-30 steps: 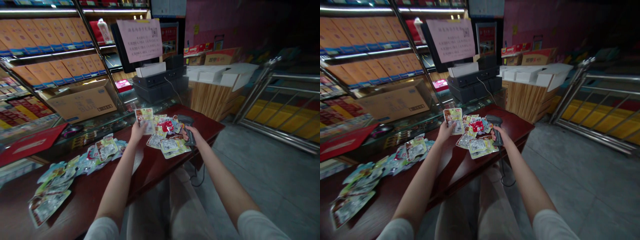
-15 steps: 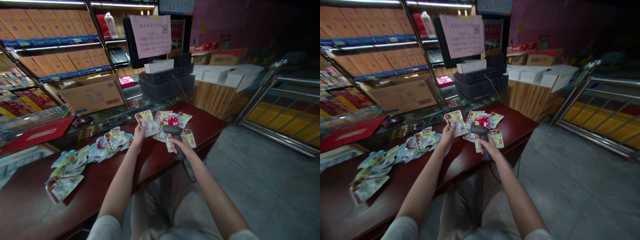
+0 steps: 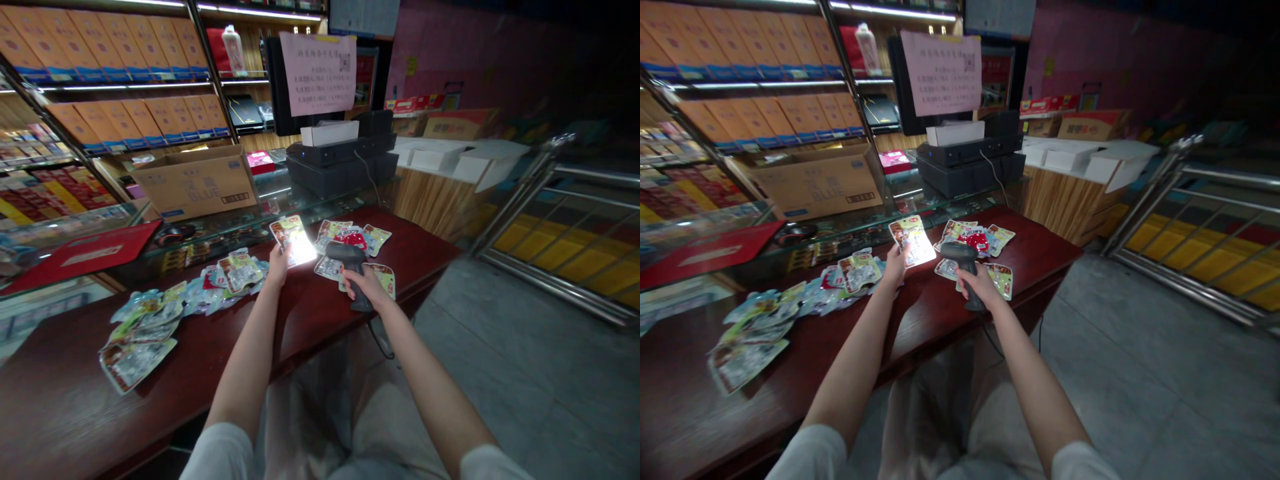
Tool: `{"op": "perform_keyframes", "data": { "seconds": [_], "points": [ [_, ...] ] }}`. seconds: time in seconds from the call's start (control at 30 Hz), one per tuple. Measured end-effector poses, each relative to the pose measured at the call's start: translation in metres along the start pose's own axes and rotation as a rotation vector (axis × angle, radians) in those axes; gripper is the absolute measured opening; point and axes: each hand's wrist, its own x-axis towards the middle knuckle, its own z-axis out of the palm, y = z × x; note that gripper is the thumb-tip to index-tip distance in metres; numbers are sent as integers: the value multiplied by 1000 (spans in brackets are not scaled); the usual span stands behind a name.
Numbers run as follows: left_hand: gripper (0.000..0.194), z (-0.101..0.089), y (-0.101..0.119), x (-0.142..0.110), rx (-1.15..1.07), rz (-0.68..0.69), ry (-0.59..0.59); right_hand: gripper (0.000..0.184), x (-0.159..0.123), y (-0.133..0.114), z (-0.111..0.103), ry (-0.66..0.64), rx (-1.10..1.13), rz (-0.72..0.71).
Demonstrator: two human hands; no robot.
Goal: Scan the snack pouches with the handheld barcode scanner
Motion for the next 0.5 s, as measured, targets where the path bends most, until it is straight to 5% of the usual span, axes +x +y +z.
{"op": "perform_keyframes", "data": {
  "seconds": [0.2, 0.37, 0.5],
  "points": [
    [40, -6, 9, -2, 11, 11, -23, 33, -2, 0, -1, -6, 71, 11],
    [35, -23, 43, -11, 637, 115, 33, 35, -11, 5, -5, -12, 139, 29],
    [52, -42, 71, -21, 1126, -44, 85, 34, -3, 2, -3, 12, 163, 9]
  ]
}}
